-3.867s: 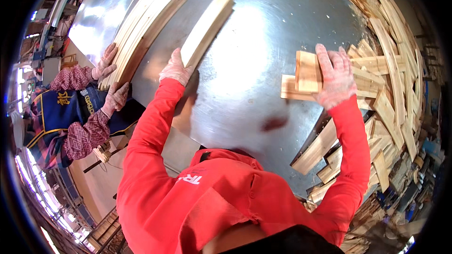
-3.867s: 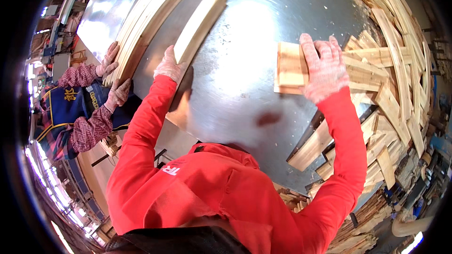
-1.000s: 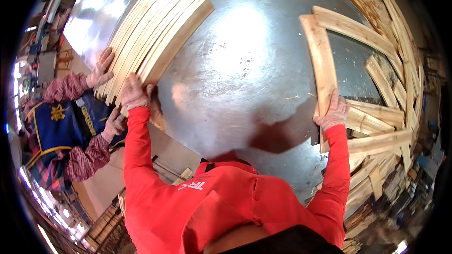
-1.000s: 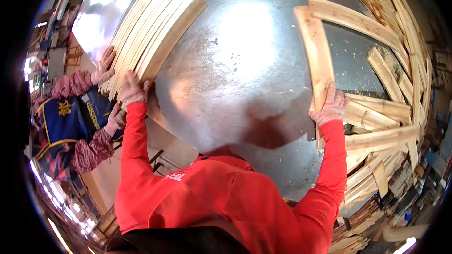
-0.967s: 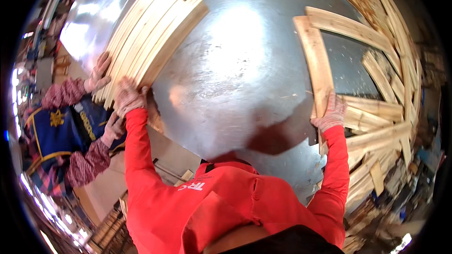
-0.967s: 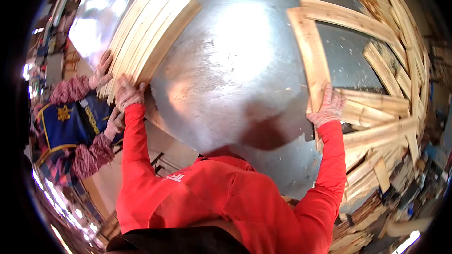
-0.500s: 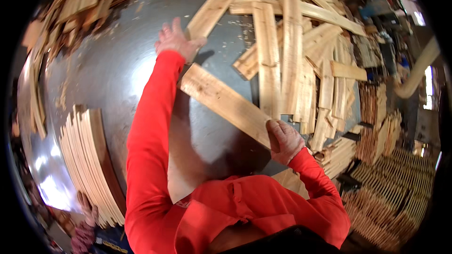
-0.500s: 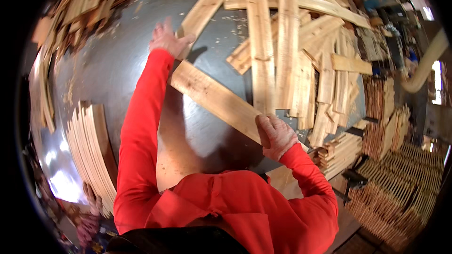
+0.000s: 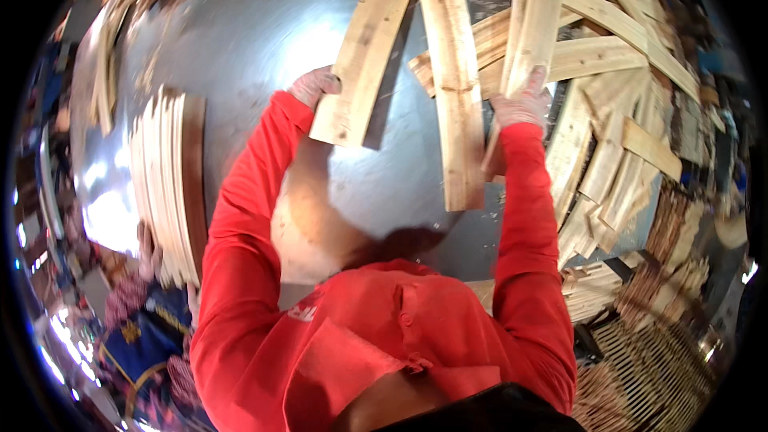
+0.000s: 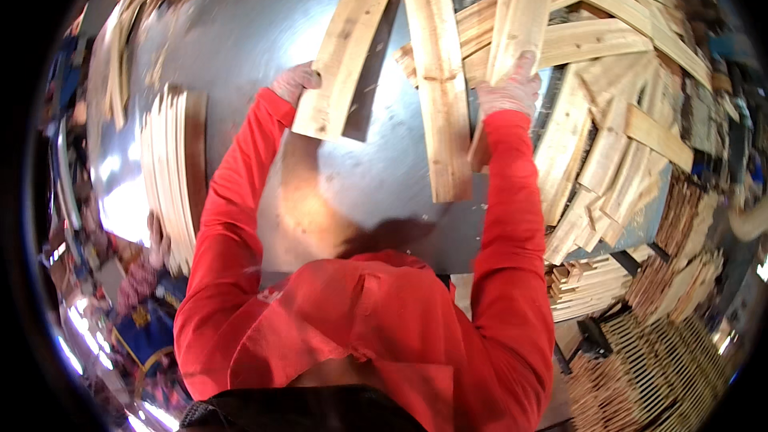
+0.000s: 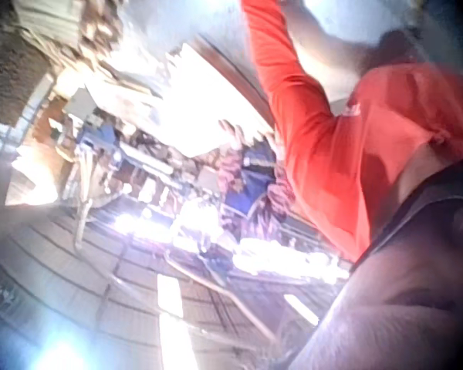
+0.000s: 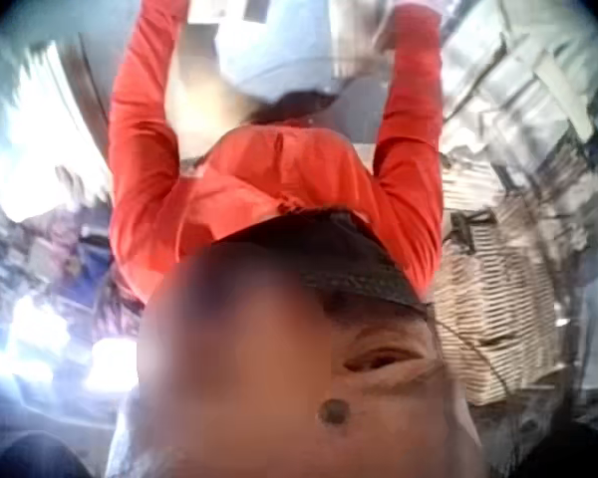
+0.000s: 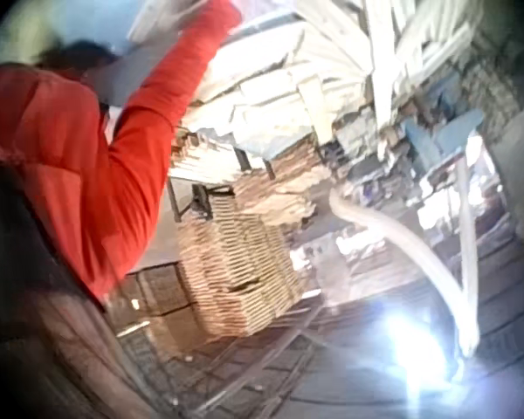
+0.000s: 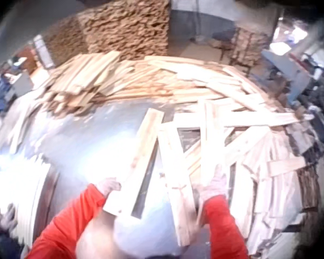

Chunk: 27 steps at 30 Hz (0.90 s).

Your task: The person sorts wooden planks on a metal table, picking them up one by one and stacking them into a neat pile. The person handles the wood by hand, organizing the pieces from a scattered pile into a structured stack.

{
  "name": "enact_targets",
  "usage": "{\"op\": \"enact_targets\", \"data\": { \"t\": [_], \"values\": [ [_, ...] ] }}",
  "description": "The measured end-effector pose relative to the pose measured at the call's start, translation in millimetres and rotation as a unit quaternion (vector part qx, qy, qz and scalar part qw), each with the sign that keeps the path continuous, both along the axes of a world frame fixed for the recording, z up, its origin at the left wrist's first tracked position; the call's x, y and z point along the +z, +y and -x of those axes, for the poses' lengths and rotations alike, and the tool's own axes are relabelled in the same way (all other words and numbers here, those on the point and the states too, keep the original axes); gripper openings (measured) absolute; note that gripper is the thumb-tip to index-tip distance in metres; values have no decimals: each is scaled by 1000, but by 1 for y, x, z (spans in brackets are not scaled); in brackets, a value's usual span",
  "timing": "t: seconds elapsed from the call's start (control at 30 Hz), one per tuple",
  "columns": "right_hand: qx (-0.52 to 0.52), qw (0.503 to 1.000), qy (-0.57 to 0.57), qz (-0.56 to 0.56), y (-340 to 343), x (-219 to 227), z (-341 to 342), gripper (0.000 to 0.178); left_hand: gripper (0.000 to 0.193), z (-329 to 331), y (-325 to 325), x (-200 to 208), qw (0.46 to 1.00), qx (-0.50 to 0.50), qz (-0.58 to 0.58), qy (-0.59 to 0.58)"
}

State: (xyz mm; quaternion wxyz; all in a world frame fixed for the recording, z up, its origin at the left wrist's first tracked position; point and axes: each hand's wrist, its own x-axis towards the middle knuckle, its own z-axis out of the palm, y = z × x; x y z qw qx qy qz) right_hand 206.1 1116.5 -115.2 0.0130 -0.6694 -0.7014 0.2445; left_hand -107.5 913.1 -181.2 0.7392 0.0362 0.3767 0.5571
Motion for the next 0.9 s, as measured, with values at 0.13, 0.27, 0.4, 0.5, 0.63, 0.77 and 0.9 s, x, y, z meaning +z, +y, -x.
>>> {"op": "enact_targets", "data": {
  "t": [0.13,0.27,0.4,0.5,0.63,0.77,0.9],
  "values": [
    [73,836,473,270,-34,-19,-34,90,68,-62,-90,-5,995,101,5,-11],
    [19,514,591,621,-110,-22,-10,81,58,-107,-147,-2,958,177,120,193],
    [199,578,595,522,-184,-33,57,55,48,-109,-191,7,849,159,208,459],
    [417,633,481,441,-192,-94,78,51,43,-94,-221,33,805,160,277,499],
    [510,677,440,297,-245,-72,114,65,41,-85,-263,20,827,257,271,420],
    [284,902,262,193,-337,2,165,111,53,-76,-292,33,737,110,270,609],
    [334,917,136,168,-363,14,185,106,82,-83,-289,24,900,317,103,282]
  ]
}}
